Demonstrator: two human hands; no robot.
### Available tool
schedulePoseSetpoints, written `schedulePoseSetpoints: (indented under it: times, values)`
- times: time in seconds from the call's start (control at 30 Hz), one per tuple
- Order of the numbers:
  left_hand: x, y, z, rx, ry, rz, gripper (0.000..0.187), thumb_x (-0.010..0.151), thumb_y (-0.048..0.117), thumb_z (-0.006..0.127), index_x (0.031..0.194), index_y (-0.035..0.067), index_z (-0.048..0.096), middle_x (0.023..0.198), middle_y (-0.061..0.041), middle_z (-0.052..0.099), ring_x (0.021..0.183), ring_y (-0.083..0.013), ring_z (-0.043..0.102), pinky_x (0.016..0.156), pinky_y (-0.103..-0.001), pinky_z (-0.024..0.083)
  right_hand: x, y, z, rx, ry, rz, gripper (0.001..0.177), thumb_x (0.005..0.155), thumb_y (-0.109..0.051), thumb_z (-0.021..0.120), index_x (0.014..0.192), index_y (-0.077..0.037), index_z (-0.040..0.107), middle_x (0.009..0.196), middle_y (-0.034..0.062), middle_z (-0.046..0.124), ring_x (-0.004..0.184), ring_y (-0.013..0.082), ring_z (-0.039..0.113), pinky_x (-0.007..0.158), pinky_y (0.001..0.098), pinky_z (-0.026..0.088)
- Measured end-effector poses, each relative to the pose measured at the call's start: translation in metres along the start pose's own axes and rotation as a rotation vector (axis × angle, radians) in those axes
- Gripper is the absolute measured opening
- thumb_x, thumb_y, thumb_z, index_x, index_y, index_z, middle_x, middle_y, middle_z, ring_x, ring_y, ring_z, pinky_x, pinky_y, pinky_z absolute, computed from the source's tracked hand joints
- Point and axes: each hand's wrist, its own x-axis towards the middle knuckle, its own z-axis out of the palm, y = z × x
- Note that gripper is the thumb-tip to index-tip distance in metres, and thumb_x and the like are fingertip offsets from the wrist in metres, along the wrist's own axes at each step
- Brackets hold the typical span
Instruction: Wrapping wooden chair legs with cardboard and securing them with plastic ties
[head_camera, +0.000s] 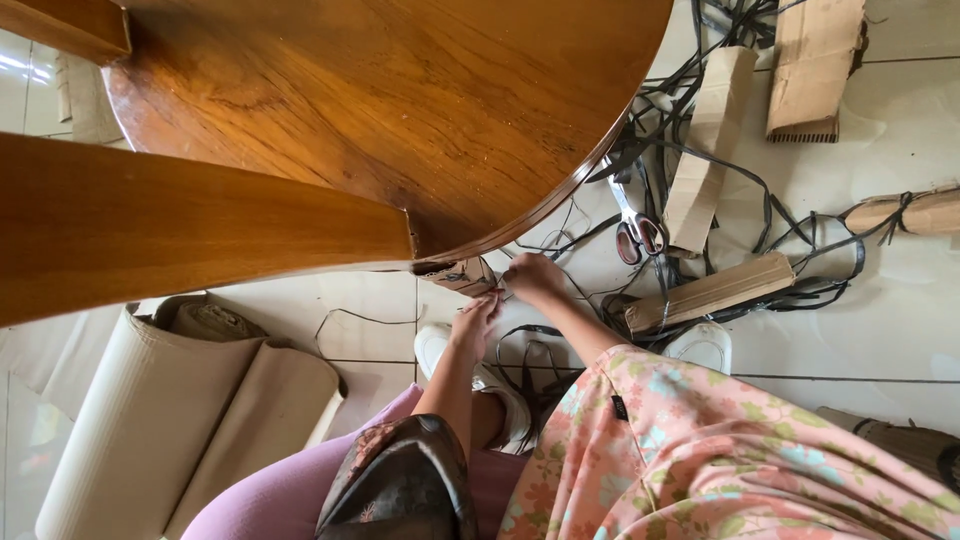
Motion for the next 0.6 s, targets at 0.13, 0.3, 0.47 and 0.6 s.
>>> schedulePoseSetpoints:
  times: [0.13,0.3,0.47,0.6]
  values:
    - [0.032,-0.015,-0.005,0.049,0.051,0.064,0.044,0.083,0.038,0.092,0.117,0.016,0.076,0.133,-0.016,0.067,0.141,-0.0333,0.047,0.119,-0.052,0.023,-0.005,0.003,-0.017,0.021,-0.03,-0.012,0.031,0.075,-0.027,0.053,0.074,-0.01,0.078,0.078,0.0197,0.072,0.089,0.0419,0.072,0.08,0.0469,0.056]
    - [0.014,-0.008,0.008,0.047,0.116,0.197,0.037,0.077,0.03,0.095,0.105,0.01,0.08,0.112,-0.021,0.074,0.123,-0.0304,0.063,0.112,-0.047,0.039,0.01,0.016,-0.02,-0.025,-0.169,-0.023,0.026,0.073,-0.033,0.06,0.066,-0.012,0.072,0.05,0.0105,0.062,0.064,0.0315,0.072,0.067,0.0419,0.056]
    - [0.016,-0.016,0.009,-0.168,0.101,0.136,0.025,0.079,0.015,0.091,0.095,0.002,0.078,0.085,-0.01,0.064,0.075,-0.0146,0.067,0.078,-0.024,0.06,0.067,0.054,0.027,-0.093,-0.48,-0.159,0.022,0.08,-0.021,0.066,0.07,-0.003,0.072,0.05,0.0175,0.064,0.046,0.0271,0.064,0.054,0.0344,0.054]
    - [0.003,-0.006,0.014,-0.374,0.051,0.019,0.023,0.088,0.009,0.082,0.106,-0.001,0.071,0.097,-0.01,0.073,0.083,-0.015,0.075,0.082,-0.025,0.063,0.005,0.019,-0.006,0.028,-0.677,0.063,0.019,0.088,-0.012,0.068,0.09,0.006,0.071,0.067,0.0255,0.071,0.062,0.0334,0.075,0.063,0.0421,0.063]
